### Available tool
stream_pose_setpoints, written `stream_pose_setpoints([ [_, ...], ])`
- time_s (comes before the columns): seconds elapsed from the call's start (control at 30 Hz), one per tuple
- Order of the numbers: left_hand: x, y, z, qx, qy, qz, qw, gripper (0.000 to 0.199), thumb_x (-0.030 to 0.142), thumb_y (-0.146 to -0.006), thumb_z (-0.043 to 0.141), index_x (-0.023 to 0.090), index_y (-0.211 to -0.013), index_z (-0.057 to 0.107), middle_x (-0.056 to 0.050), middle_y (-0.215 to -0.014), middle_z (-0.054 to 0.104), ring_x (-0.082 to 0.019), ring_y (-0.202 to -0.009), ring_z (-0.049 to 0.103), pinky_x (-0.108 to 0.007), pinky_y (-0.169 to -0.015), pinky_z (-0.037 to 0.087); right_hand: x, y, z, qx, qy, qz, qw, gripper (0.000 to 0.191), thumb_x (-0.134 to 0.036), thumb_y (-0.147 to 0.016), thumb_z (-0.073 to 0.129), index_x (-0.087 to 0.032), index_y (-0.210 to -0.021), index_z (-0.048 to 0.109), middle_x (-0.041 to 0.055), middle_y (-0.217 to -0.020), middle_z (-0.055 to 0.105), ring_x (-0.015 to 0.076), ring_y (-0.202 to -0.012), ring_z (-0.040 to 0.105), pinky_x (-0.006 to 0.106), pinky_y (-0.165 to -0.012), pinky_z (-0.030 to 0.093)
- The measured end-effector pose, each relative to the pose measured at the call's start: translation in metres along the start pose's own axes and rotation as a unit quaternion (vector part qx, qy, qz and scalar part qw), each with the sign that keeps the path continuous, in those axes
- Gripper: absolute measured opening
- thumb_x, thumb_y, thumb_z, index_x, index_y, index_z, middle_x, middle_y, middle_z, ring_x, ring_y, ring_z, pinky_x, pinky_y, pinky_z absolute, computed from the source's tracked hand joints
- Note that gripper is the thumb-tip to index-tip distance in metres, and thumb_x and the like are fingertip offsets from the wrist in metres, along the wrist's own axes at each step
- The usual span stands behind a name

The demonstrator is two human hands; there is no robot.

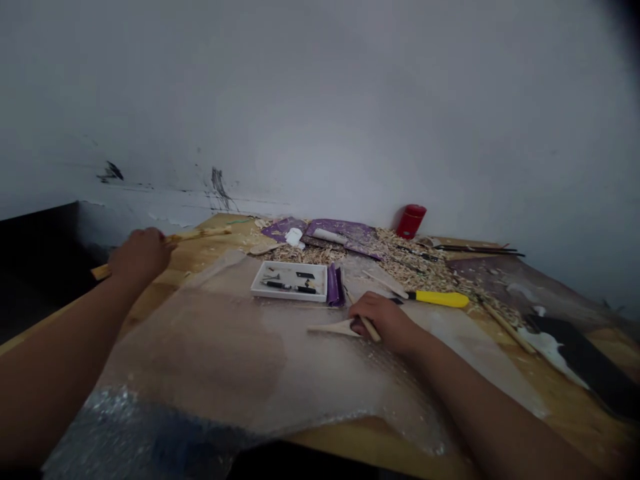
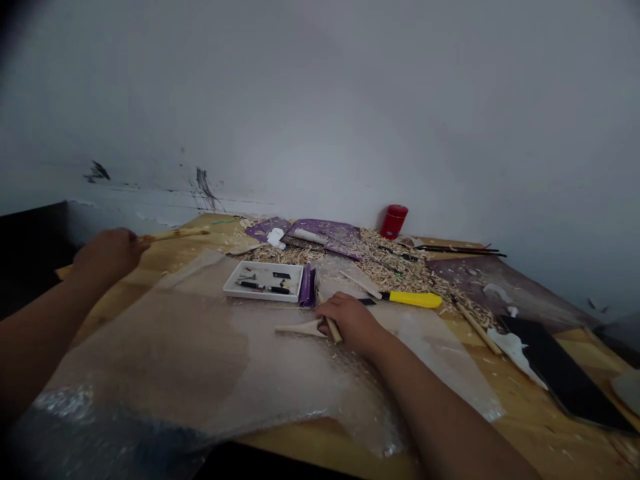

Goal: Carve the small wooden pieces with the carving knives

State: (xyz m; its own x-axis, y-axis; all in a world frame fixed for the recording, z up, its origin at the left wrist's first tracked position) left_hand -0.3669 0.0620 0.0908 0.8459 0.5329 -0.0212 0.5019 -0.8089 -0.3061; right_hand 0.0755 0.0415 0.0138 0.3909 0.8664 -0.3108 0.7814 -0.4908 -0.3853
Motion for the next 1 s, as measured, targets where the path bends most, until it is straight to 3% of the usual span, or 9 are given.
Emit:
stream_pose_setpoints([
  [0.13,0.099,0.048,-0.055,0.115,0.120,0.167,0.972,0.040,0.047,-0.081,0.037,0.012,-0.098,0.049,-0.008,-0.092,0.056,-0.016,-0.077,0.050,-0.023,-0.065,0.035,0.011,0.009,-0.036,0.155,-0.082,0.056,0.983,0.032,-0.025,-0.075,0.056,-0.021,-0.107,0.052,0.0090,-0.102,0.058,0.0210,-0.094,0.053,0.037,-0.081,0.042],
  [0.2,0.154,0.081,-0.062,0.088,0.200,0.229,0.949,0.036,0.045,-0.079,0.044,0.016,-0.099,0.050,-0.004,-0.085,0.058,-0.014,-0.071,0.051,-0.022,-0.061,0.034,0.026,0.018,-0.053,0.237,-0.172,0.106,0.950,0.040,-0.029,-0.076,0.056,-0.024,-0.115,0.044,0.0091,-0.116,0.051,0.0211,-0.101,0.051,0.038,-0.083,0.043],
  [0.27,0.201,0.112,-0.061,0.052,0.271,0.247,0.929,0.032,0.044,-0.073,0.052,0.018,-0.093,0.052,-0.002,-0.082,0.061,-0.016,-0.069,0.053,-0.023,-0.061,0.034,0.040,0.026,-0.062,0.302,-0.292,0.137,0.897,0.042,-0.033,-0.077,0.056,-0.026,-0.114,0.039,0.0085,-0.121,0.047,0.0201,-0.100,0.054,0.036,-0.077,0.047],
  [0.33,0.246,0.143,-0.058,0.015,0.331,0.284,0.900,0.030,0.042,-0.072,0.054,0.020,-0.092,0.052,-0.003,-0.084,0.062,-0.017,-0.072,0.055,-0.024,-0.061,0.036,0.049,0.033,-0.068,0.352,-0.379,0.143,0.844,0.049,-0.036,-0.073,0.060,-0.027,-0.114,0.035,0.0072,-0.117,0.049,0.0192,-0.093,0.058,0.035,-0.073,0.050],
  [0.43,0.298,0.180,-0.048,-0.076,0.400,0.322,0.855,0.024,0.039,-0.073,0.053,0.020,-0.087,0.051,-0.001,-0.072,0.060,-0.014,-0.060,0.054,-0.023,-0.054,0.035,0.053,0.039,-0.074,0.398,-0.431,0.158,0.794,0.046,-0.039,-0.070,0.061,-0.025,-0.107,0.038,0.0048,-0.105,0.056,0.0174,-0.081,0.061,0.036,-0.072,0.051],
  [0.57,0.334,0.217,-0.035,-0.256,0.507,0.338,0.750,0.033,0.038,-0.073,0.053,0.023,-0.102,0.048,0.004,-0.056,0.054,-0.012,-0.043,0.050,-0.021,-0.044,0.037,0.051,0.048,-0.084,0.450,-0.411,0.179,0.772,0.029,-0.040,-0.073,0.058,-0.023,-0.094,0.046,0.0001,-0.083,0.059,0.0156,-0.072,0.060,0.033,-0.067,0.052],
  [0.7,0.347,0.245,-0.019,-0.431,0.554,0.326,0.634,0.030,0.043,-0.076,0.048,0.022,-0.099,0.047,0.005,-0.047,0.051,-0.011,-0.035,0.047,-0.020,-0.036,0.034,0.043,0.042,-0.083,0.403,-0.407,0.170,0.802,0.024,-0.037,-0.074,0.057,-0.024,-0.091,0.048,-0.0015,-0.075,0.058,0.0142,-0.066,0.058,0.029,-0.062,0.051],
  [0.83,0.347,0.250,-0.007,-0.466,0.605,0.287,0.579,0.026,0.045,-0.078,0.047,0.020,-0.086,0.045,0.006,-0.041,0.047,-0.008,-0.028,0.039,-0.017,-0.031,0.028,0.038,0.039,-0.078,0.375,-0.405,0.166,0.817,0.023,-0.037,-0.074,0.057,-0.024,-0.091,0.048,-0.0014,-0.076,0.058,0.0139,-0.067,0.058,0.029,-0.063,0.051],
  [1.0,0.344,0.256,-0.003,-0.504,0.627,0.295,0.516,0.023,0.042,-0.080,0.046,0.020,-0.084,0.043,0.008,-0.038,0.044,-0.007,-0.026,0.035,-0.016,-0.029,0.027,0.030,0.040,-0.088,0.390,-0.363,0.149,0.833,0.024,-0.038,-0.074,0.057,-0.023,-0.093,0.051,-0.0015,-0.073,0.055,0.0131,-0.065,0.055,0.027,-0.061,0.049],
])
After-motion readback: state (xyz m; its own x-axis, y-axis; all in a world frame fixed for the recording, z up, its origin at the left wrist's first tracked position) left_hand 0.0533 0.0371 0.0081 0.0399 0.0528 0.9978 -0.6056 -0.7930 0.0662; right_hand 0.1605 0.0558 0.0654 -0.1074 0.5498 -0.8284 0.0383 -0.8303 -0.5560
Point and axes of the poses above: each hand's wrist, its own y-axis away from the middle knuckle, its own z-axis out of the palm, x = y × z, the point moved 9 cm from there along -y, towards the middle knuckle
